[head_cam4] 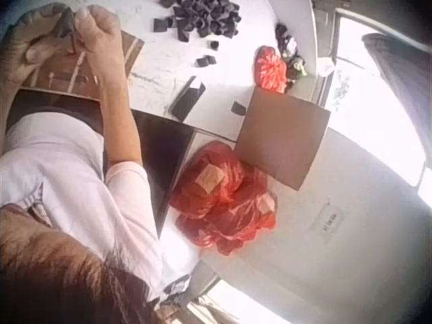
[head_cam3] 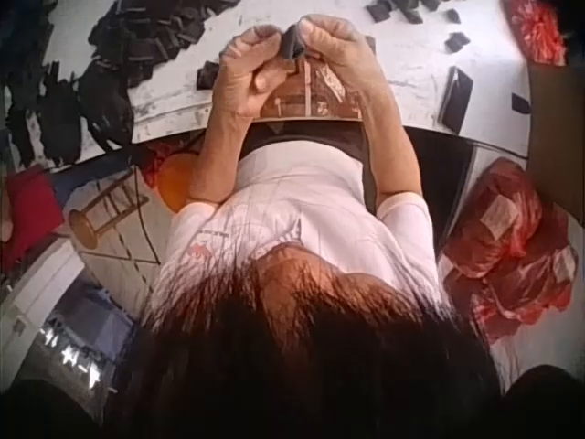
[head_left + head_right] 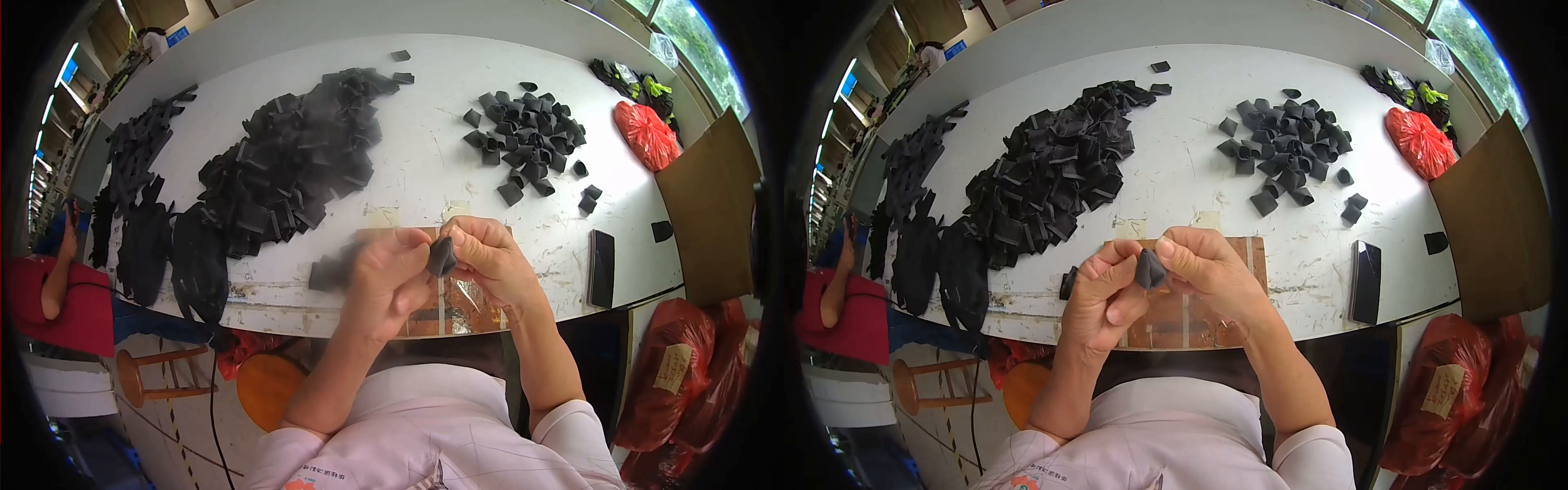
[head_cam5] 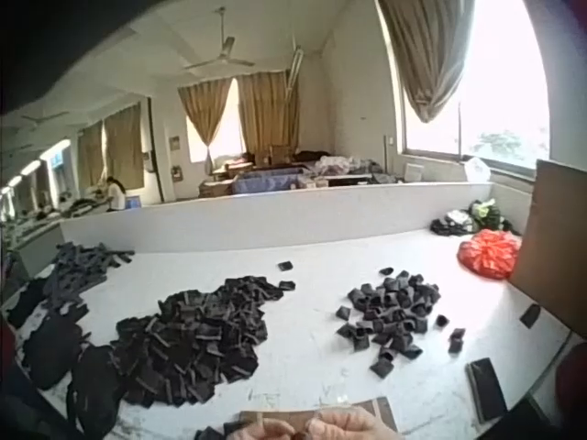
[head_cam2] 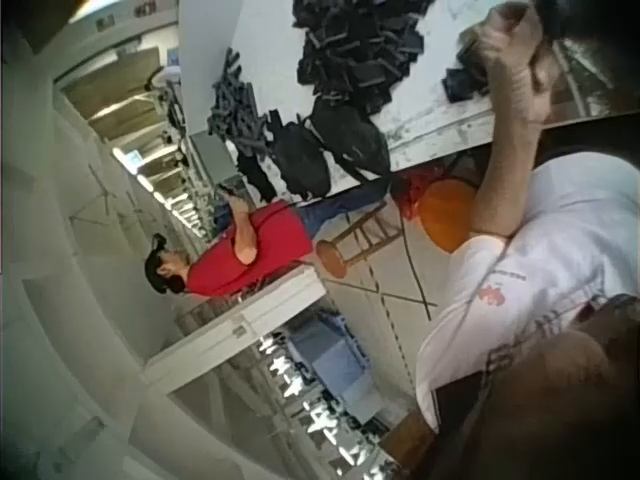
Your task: Applying adhesive and assembling rubber strips onto a template at a workbench.
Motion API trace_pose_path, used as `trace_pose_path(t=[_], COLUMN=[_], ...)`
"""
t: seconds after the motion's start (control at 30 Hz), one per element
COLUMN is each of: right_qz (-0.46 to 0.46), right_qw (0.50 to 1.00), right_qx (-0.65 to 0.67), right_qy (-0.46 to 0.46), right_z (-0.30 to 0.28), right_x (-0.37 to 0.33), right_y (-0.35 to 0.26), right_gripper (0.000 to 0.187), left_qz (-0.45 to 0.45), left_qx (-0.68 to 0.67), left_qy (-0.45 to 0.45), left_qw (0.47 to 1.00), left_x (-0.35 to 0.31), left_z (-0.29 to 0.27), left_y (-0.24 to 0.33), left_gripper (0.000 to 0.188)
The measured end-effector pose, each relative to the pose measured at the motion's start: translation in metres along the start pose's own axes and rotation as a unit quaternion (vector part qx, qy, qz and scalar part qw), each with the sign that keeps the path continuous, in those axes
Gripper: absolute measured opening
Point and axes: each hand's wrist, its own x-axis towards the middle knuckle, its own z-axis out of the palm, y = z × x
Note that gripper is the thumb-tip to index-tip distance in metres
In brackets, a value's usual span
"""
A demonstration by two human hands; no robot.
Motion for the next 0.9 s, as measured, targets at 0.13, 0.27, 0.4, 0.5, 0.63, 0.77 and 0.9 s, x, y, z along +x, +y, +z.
trace_pose_path(t=[0.13, 0.27, 0.4, 0.5, 0.63, 0.77, 0.9], right_qz=[-0.109, -0.331, -0.384, -0.414, -0.386, -0.379, -0.207], right_qw=[0.962, 0.849, 0.769, 0.734, 0.761, 0.762, 0.960], right_qx=[-0.231, -0.377, -0.475, -0.488, -0.477, -0.481, -0.139], right_qy=[0.094, 0.168, 0.191, 0.226, 0.212, 0.209, 0.130], right_z=[0.010, 0.014, 0.029, 0.034, 0.028, 0.026, 0.016], right_x=[-0.003, -0.013, -0.011, -0.008, -0.011, -0.010, -0.015], right_y=[-0.003, 0.000, -0.001, -0.003, 0.003, 0.009, -0.011], right_gripper=[0.037, 0.033, 0.032, 0.019, 0.017, 0.014, 0.007], left_qz=[0.316, 0.381, 0.387, 0.337, 0.331, 0.360, 0.384], left_qx=[0.403, 0.601, 0.434, 0.203, 0.240, 0.306, 0.474], left_qy=[0.134, -0.038, 0.034, 0.027, 0.050, 0.075, 0.210], left_qw=[0.849, 0.701, 0.813, 0.919, 0.911, 0.878, 0.764], left_x=[0.004, 0.013, 0.009, 0.004, 0.000, -0.001, -0.007], left_z=[0.021, 0.021, 0.021, 0.021, 0.010, 0.002, -0.009], left_y=[-0.003, 0.007, -0.003, -0.002, -0.007, -0.012, -0.003], left_gripper=[0.027, 0.017, 0.010, 0.012, 0.011, 0.012, 0.010])
